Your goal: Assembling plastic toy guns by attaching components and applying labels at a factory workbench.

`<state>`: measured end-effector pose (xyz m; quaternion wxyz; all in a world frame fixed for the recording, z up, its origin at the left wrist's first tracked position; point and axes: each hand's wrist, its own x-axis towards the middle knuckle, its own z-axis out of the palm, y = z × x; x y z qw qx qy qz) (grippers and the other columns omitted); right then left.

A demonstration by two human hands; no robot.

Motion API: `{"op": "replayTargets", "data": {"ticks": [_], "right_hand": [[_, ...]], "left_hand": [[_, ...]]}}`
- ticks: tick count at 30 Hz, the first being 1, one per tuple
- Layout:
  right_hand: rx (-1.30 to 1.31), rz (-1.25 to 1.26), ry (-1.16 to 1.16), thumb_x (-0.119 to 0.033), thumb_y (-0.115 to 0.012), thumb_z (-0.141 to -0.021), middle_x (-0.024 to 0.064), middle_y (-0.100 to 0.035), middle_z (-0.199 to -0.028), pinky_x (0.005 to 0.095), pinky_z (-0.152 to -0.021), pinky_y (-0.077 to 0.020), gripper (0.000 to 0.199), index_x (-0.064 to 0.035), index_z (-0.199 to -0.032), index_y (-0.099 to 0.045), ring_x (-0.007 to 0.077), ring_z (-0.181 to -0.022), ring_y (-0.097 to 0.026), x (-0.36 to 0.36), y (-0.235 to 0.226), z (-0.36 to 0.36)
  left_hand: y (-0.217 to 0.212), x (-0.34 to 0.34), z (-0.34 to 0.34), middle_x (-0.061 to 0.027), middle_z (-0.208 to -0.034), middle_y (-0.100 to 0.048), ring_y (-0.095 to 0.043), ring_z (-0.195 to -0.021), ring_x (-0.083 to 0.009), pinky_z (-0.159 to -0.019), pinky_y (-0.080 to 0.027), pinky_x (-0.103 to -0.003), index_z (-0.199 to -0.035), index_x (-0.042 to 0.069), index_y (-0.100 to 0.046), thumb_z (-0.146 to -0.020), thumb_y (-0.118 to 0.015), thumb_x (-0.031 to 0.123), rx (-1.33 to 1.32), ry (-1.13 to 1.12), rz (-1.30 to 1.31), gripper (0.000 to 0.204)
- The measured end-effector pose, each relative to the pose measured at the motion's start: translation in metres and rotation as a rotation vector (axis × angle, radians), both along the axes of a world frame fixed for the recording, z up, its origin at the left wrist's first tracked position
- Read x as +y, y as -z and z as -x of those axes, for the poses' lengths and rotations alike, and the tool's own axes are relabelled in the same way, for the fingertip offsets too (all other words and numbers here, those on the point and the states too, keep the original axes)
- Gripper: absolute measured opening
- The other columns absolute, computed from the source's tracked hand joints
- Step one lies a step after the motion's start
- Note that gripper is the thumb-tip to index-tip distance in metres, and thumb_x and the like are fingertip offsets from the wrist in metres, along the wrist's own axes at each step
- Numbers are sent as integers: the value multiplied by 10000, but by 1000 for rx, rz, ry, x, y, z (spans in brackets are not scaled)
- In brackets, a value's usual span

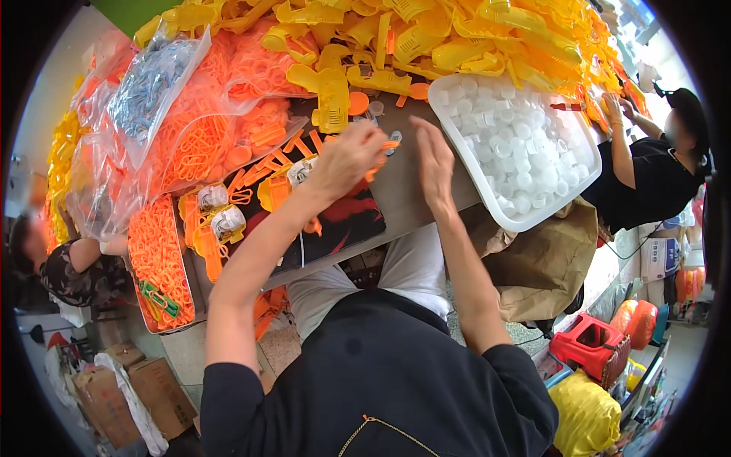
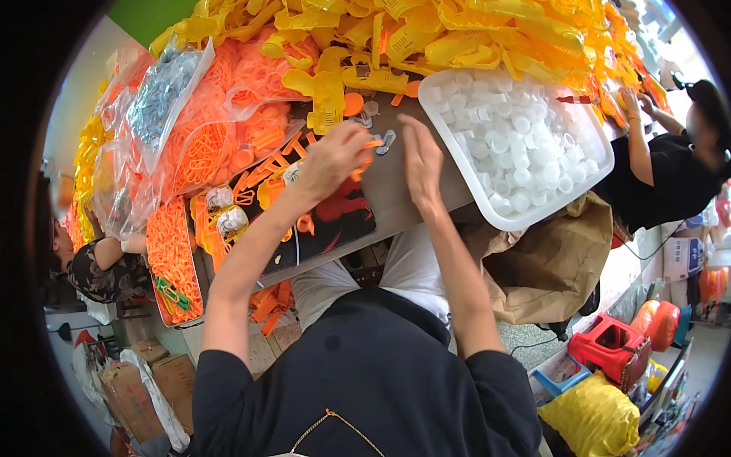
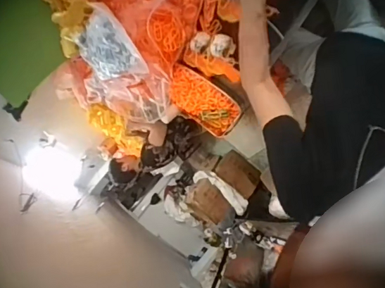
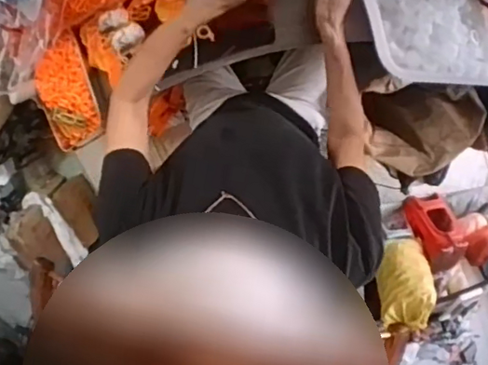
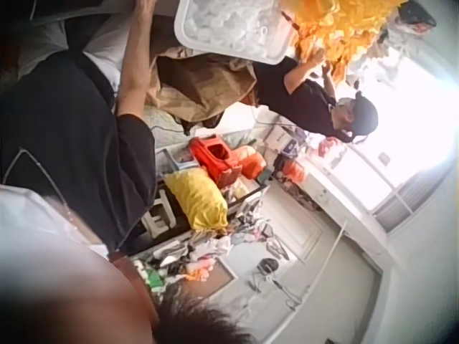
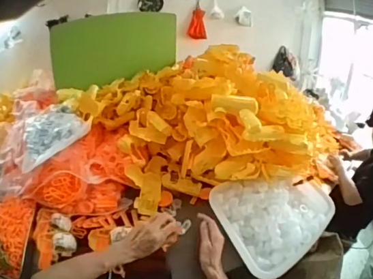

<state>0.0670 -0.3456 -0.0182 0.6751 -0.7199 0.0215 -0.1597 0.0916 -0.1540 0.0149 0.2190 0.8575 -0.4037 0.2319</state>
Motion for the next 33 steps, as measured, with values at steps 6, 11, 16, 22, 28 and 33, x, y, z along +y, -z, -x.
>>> {"op": "replayTargets", "data": {"ticks": [6,11,16,22,28,33], "right_hand": [[-178,558,130,-38,-589,-988,139,-689,-1188,341,-1013,-479,238,1,-1210,-664,266,-1144,-640,-23,33,62],[-184,570,127,26,-642,-947,149,-707,-1149,368,-968,-514,213,3,-1152,-692,287,-1092,-672,-35,31,63],[-449,520,157,119,-644,-877,138,-724,-1035,381,-889,-544,203,3,-1026,-720,288,-976,-688,16,15,76],[-284,346,-1147,32,-684,-833,138,-706,-1040,398,-833,-555,244,-16,-1071,-700,328,-920,-682,83,51,152],[-19,606,-1493,-132,-639,-877,214,-621,-1258,510,-924,-538,283,-40,-1144,-669,439,-1133,-637,175,125,171],[-252,778,-1576,-118,-648,-864,158,-644,-1055,494,-775,-560,120,-52,-962,-664,388,-959,-687,175,133,170]], "left_hand": [[50,-70,-58,-77,-1110,-620,-639,-1024,-290,-731,-594,-377,-1071,103,-648,-920,-708,347,9,7,-159,294],[17,-60,-69,-109,-1230,-669,-599,-1168,-317,-944,-534,-451,-1139,113,-719,-915,-695,448,15,9,-14,404],[-7,-18,-49,-163,-702,-611,-617,-666,-237,-739,-500,-237,-777,107,-541,-1057,-583,230,224,-91,364,309],[-84,1,38,-137,-560,-511,-535,-458,-262,-485,-433,-354,-768,48,-522,-1067,-579,295,-17,-678,-437,391],[-47,84,76,-57,-683,-661,-596,-567,-131,-565,-487,-288,-932,23,-717,-1019,-629,284,319,-371,616,289],[-23,134,103,-103,-717,-694,-623,-585,-180,-573,-489,-311,-910,-7,-690,-1032,-618,252,387,-583,475,295]]}}
